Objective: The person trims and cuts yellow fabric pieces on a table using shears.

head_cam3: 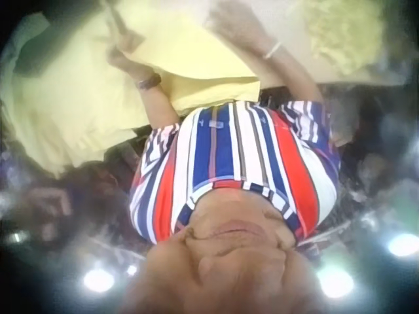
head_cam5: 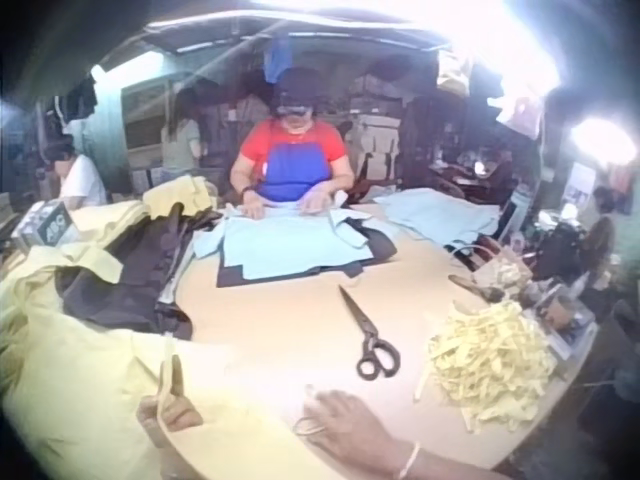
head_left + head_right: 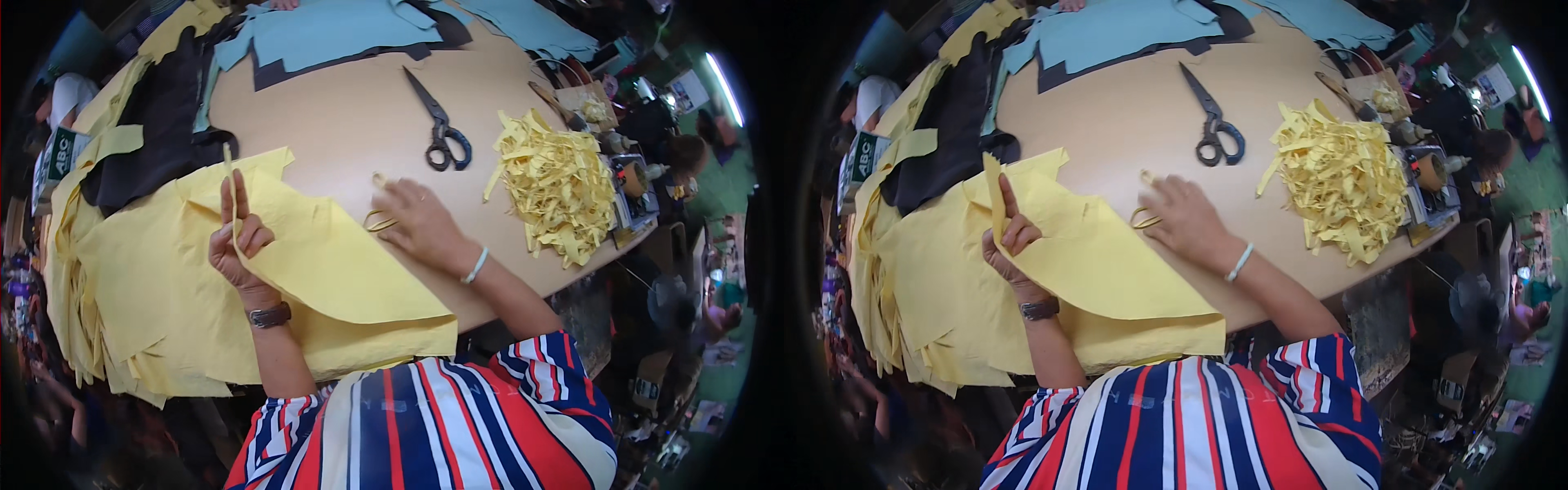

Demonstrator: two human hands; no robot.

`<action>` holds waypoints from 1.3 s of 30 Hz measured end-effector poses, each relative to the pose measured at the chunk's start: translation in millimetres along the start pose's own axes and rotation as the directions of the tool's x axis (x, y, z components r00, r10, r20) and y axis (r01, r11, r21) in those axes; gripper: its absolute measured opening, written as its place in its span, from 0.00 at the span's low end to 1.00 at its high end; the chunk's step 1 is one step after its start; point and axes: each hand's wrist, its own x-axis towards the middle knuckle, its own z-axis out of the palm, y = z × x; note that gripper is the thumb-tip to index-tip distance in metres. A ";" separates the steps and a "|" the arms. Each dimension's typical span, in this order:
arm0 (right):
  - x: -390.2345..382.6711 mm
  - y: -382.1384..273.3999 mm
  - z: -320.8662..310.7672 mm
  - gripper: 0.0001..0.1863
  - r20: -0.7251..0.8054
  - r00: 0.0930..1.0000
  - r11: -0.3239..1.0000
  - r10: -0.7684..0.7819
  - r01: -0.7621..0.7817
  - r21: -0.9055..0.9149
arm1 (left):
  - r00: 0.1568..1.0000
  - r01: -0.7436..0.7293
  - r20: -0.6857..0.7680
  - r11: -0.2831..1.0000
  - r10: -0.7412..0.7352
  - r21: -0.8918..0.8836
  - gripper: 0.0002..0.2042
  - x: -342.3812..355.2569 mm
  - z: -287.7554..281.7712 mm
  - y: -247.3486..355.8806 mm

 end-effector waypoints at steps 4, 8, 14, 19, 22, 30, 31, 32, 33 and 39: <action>-24.5 29.8 -33.8 0.12 0.351 0.935 0.995 0.042 -0.069 0.065 | 0.998 -0.016 -0.053 0.994 0.021 0.107 0.31 0.1 2.4 1.5; -7.6 98.3 -118.6 0.10 0.006 0.971 0.971 0.239 -0.238 -0.035 | 0.999 0.036 -0.051 0.935 -0.019 0.352 0.33 2.4 6.5 -7.0; 10.9 139.7 -214.6 0.08 -0.139 0.911 0.717 0.388 -0.393 -0.576 | 0.984 0.127 -0.180 0.643 0.017 0.755 0.32 2.3 10.5 -34.5; 33.1 93.7 -135.0 0.18 -0.048 0.963 0.873 0.264 -0.260 -0.413 | 0.991 0.101 -0.076 0.249 -0.107 0.963 0.29 5.7 4.8 -70.7; 61.9 26.2 -57.0 0.28 0.157 0.951 0.947 0.264 -0.287 0.147 | 0.997 0.075 -0.074 -0.065 0.018 0.995 0.31 -2.9 28.0 -73.3; 68.4 -3.8 2.2 0.40 0.396 0.900 0.983 0.184 -0.177 -0.056 | 0.766 0.605 0.201 -0.791 0.610 0.093 0.41 -78.2 30.3 73.5; 60.2 -4.0 -1.0 0.40 0.401 0.896 0.982 0.191 -0.180 -0.063 | 0.745 0.650 0.185 -0.760 0.641 0.013 0.34 -87.1 29.4 81.6; 49.4 -2.6 -6.3 0.38 0.389 0.901 0.979 0.193 -0.202 -0.018 | 0.749 0.647 0.175 -0.763 0.639 0.017 0.34 -95.8 22.0 85.3; 39.2 -3.5 -10.9 0.36 0.375 0.906 0.974 0.194 -0.222 0.032 | 0.789 0.576 0.182 -0.809 0.588 0.117 0.28 -105.6 12.1 90.0; -14.0 11.4 -14.7 0.16 0.259 0.965 0.996 0.037 -0.056 0.065 | 0.837 0.253 0.443 -0.945 0.321 0.208 0.13 -69.8 28.8 88.5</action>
